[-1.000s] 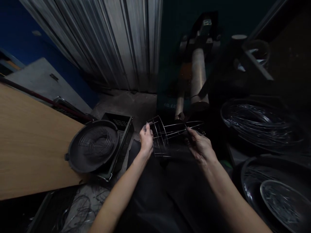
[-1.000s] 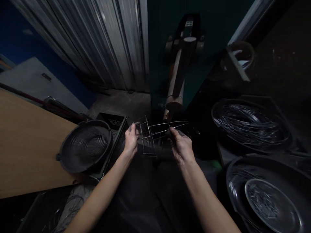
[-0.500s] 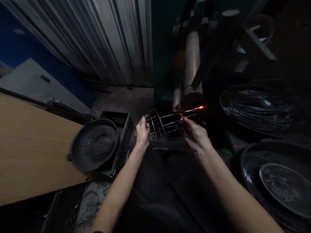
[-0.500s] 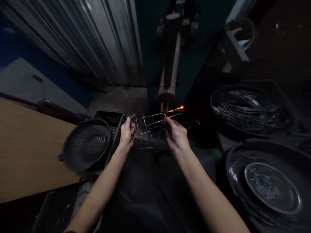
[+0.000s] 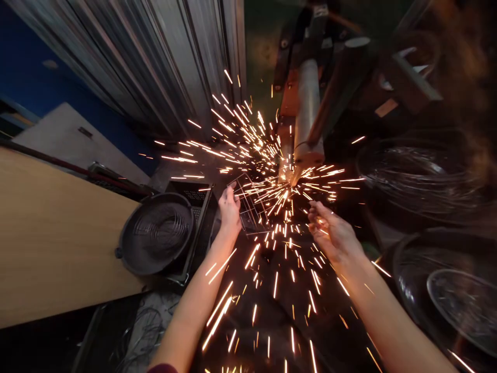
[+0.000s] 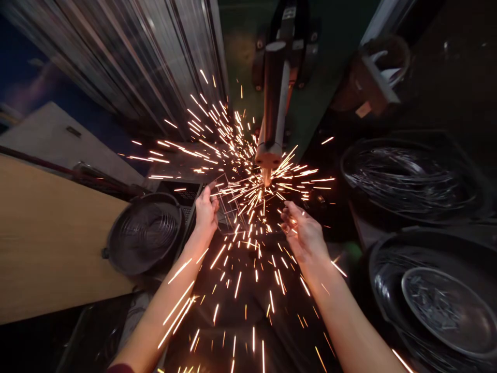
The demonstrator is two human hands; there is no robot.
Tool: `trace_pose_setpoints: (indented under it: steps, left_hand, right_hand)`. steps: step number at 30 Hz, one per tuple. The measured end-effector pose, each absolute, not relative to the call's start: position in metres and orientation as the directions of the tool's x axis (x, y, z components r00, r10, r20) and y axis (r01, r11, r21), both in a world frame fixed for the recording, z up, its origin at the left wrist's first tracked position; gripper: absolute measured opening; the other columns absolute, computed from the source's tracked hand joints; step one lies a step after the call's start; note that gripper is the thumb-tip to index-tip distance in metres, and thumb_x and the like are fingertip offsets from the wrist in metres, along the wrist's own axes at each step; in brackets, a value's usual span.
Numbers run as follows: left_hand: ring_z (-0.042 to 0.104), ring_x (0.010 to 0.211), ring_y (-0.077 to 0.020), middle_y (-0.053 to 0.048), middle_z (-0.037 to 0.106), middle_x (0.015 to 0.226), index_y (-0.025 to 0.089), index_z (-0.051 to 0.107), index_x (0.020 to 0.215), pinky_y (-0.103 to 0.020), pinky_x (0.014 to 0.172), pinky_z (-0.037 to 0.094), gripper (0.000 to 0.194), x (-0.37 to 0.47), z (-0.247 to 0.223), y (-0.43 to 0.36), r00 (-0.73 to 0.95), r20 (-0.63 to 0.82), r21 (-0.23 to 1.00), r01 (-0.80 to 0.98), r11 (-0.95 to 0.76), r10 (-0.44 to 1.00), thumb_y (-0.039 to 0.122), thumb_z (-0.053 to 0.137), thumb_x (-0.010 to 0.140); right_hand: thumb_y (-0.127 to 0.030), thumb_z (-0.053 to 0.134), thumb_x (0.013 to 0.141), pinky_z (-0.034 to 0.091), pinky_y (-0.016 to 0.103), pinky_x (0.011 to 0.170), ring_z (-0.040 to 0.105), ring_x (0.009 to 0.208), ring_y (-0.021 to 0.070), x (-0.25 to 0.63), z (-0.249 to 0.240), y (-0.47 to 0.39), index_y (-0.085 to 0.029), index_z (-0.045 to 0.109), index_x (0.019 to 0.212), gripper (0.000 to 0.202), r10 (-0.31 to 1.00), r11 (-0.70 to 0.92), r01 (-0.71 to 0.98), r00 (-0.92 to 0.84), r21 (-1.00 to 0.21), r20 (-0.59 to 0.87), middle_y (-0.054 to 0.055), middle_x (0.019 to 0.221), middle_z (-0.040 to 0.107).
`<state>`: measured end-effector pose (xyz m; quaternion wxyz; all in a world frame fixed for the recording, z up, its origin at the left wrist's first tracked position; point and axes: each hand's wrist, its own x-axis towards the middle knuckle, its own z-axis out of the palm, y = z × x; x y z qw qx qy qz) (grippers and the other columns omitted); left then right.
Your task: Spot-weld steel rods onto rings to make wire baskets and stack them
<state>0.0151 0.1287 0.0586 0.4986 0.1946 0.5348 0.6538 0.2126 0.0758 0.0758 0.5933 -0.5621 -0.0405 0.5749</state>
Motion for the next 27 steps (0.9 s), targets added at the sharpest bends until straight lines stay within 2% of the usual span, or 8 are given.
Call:
trace_pose_setpoints:
  steps: [5,9,13,20,27]
  left_hand:
    - [0.022,0.040,-0.0023,0.009,0.029,0.051,0.012,0.062,0.085,-0.016,0.039,0.015,0.023,0.017,0.056,0.123,-0.428,-0.302,0.880,-0.469,0.076,0.852,0.034,0.058,0.086]
    - [0.024,0.042,-0.0025,0.009,0.031,0.053,0.012,0.063,0.095,-0.016,0.041,0.017,0.030,0.023,0.055,0.111,-0.451,-0.284,0.876,-0.482,0.037,0.846,0.040,0.059,0.085]
    - [0.024,0.042,-0.0033,0.009,0.030,0.053,0.012,0.062,0.100,-0.016,0.042,0.018,0.028,0.029,0.055,0.109,-0.488,-0.312,0.870,-0.492,0.038,0.815,0.036,0.052,0.089]
    - [0.022,0.043,-0.0034,0.009,0.028,0.054,0.012,0.061,0.103,-0.017,0.043,0.020,0.029,0.027,0.050,0.112,-0.477,-0.278,0.868,-0.496,0.006,0.834,0.036,0.051,0.090]
    - [0.020,0.042,-0.0030,0.009,0.026,0.053,0.011,0.062,0.105,-0.017,0.042,0.018,0.032,0.032,0.054,0.107,-0.478,-0.284,0.869,-0.495,0.012,0.831,0.038,0.052,0.089]
  right_hand:
    - [-0.013,0.078,0.063,0.041,0.013,0.038,0.055,0.048,0.0060,0.234,0.071,0.060,-0.016,0.069,0.075,0.015,0.666,-0.277,-0.629,0.419,-0.726,-0.617,-0.004,0.062,0.062]
    - [-0.011,0.077,0.060,0.045,0.014,0.043,0.056,0.049,0.0065,0.254,0.057,0.029,-0.016,0.069,0.074,0.017,0.624,-0.274,-0.610,0.476,-0.744,-0.620,-0.003,0.062,0.063]
    - [-0.010,0.075,0.060,0.044,0.014,0.041,0.057,0.047,0.0074,0.273,0.034,0.003,-0.016,0.068,0.072,0.015,0.581,-0.314,-0.617,0.476,-0.721,-0.660,-0.002,0.061,0.063]
    - [-0.013,0.078,0.058,0.048,0.016,0.041,0.061,0.053,0.0100,0.294,0.002,-0.012,-0.016,0.066,0.076,0.022,0.581,-0.283,-0.604,0.510,-0.745,-0.634,-0.001,0.071,0.066]
    - [-0.012,0.078,0.055,0.044,0.014,0.037,0.058,0.050,0.0085,0.293,-0.007,-0.012,-0.015,0.065,0.074,0.024,0.559,-0.257,-0.649,0.505,-0.716,-0.658,-0.002,0.067,0.065]
